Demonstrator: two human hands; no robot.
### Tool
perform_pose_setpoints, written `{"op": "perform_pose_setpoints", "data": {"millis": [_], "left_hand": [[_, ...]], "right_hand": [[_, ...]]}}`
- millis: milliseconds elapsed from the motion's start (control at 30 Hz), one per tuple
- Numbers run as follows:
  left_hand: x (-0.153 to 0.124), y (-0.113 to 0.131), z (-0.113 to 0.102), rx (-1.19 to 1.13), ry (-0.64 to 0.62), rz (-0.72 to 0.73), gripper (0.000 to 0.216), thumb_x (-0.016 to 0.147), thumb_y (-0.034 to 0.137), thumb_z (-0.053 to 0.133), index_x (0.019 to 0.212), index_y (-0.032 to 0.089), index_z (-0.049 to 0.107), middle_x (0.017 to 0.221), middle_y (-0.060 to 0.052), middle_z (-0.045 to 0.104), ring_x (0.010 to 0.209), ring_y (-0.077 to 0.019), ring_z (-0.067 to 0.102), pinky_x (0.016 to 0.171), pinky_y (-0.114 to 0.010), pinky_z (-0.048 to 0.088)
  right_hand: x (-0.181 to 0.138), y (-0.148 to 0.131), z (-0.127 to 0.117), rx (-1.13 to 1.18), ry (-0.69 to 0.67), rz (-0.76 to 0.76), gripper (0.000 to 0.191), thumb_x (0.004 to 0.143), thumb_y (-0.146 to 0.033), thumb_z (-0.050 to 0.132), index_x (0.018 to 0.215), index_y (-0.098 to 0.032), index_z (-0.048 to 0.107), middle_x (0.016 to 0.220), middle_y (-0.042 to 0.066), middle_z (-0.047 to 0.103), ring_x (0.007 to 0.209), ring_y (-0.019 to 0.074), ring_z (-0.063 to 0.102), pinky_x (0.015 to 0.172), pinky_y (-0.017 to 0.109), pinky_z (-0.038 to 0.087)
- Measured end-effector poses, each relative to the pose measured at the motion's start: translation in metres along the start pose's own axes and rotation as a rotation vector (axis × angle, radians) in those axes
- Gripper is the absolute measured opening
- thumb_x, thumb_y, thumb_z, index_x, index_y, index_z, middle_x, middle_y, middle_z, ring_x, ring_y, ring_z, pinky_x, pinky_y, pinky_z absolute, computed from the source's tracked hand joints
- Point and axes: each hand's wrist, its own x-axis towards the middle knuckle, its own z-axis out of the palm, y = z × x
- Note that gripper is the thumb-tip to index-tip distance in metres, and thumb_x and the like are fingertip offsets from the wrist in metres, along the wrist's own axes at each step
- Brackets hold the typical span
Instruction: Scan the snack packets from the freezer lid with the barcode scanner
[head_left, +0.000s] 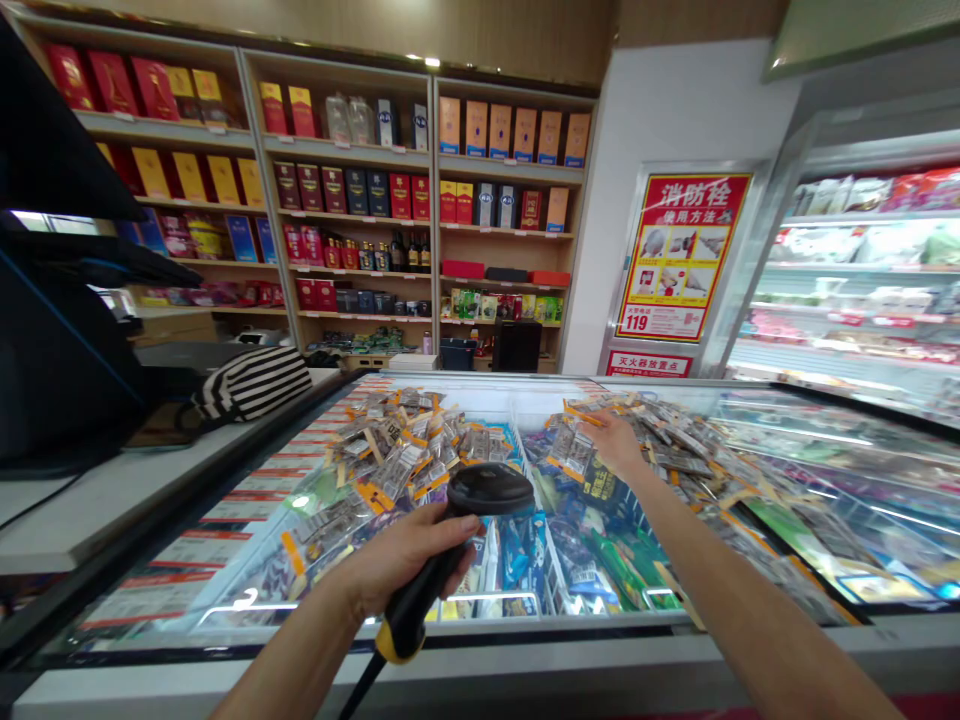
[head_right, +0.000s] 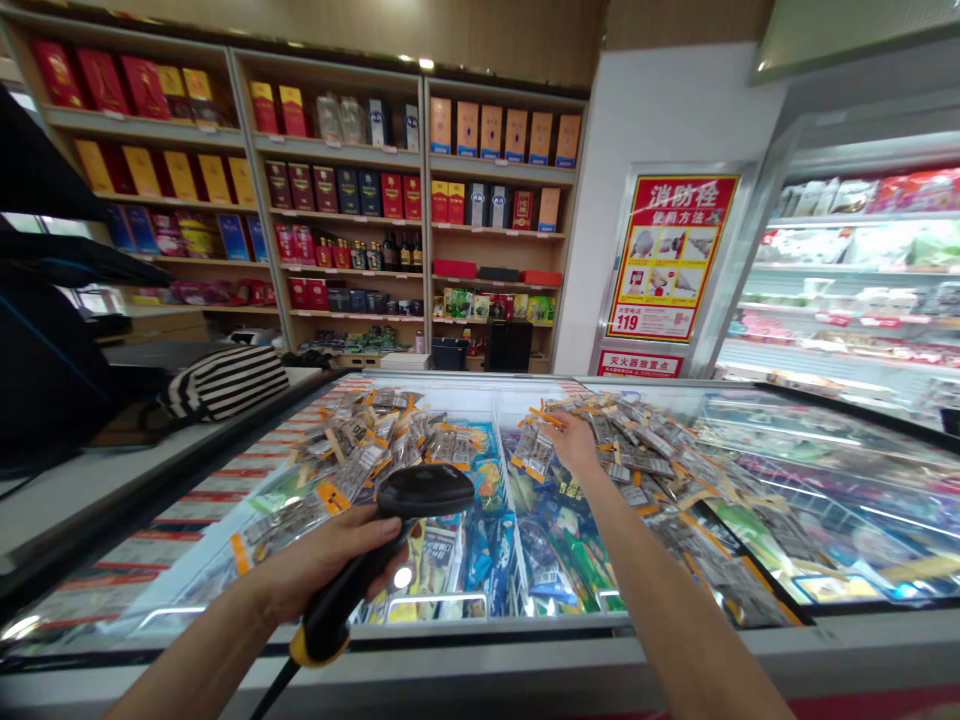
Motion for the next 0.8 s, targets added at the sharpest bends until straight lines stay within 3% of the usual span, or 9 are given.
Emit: {"op": "perform_pose_setpoints", "data": {"millis": [233,600,700,800], "left_hand": [[0.001,-0.001,0.01,0.013,-0.077,0.044,0.026,0.066,0.037,0.056,0.073,0.013,0.052,0.056,0.0,0.055,0.042,-0.0075,0.046,0.044,-0.021,0.031],[0.008,-0.004,0.015,-0.057,-0.02,0.041,0.026,0.065,0.038,0.057,0.067,0.014,0.05,0.051,0.002,0.053,0.039,-0.0072,0.046,0.041,-0.02,0.031],[0.008,-0.003,0.012,-0.074,0.009,0.036,0.026,0.064,0.039,0.058,0.068,0.014,0.051,0.05,0.002,0.053,0.039,-0.0073,0.047,0.04,-0.019,0.031],[0.003,-0.002,0.004,-0.087,0.149,0.05,0.026,0.064,0.04,0.058,0.065,0.015,0.05,0.049,0.003,0.052,0.039,-0.0065,0.045,0.04,-0.019,0.032]], "right_hand": [[0.001,-0.024,0.006,0.022,-0.042,-0.034,0.031,0.062,-0.042,0.053,0.077,-0.018,0.066,0.055,0.002,0.061,0.057,0.0173,0.055,0.055,0.027,0.04],[-0.005,-0.035,0.008,0.1,-0.057,0.015,0.033,0.061,-0.04,0.054,0.08,-0.016,0.065,0.053,0.001,0.058,0.055,0.0156,0.053,0.053,0.027,0.041],[-0.006,-0.03,0.007,0.163,-0.058,0.134,0.027,0.059,-0.037,0.057,0.074,-0.016,0.065,0.044,-0.002,0.051,0.047,0.0131,0.049,0.049,0.025,0.04],[-0.006,-0.02,0.009,0.257,-0.032,0.284,0.018,0.06,-0.032,0.056,0.066,-0.016,0.061,0.037,-0.005,0.044,0.037,0.0107,0.044,0.042,0.025,0.04]]}}
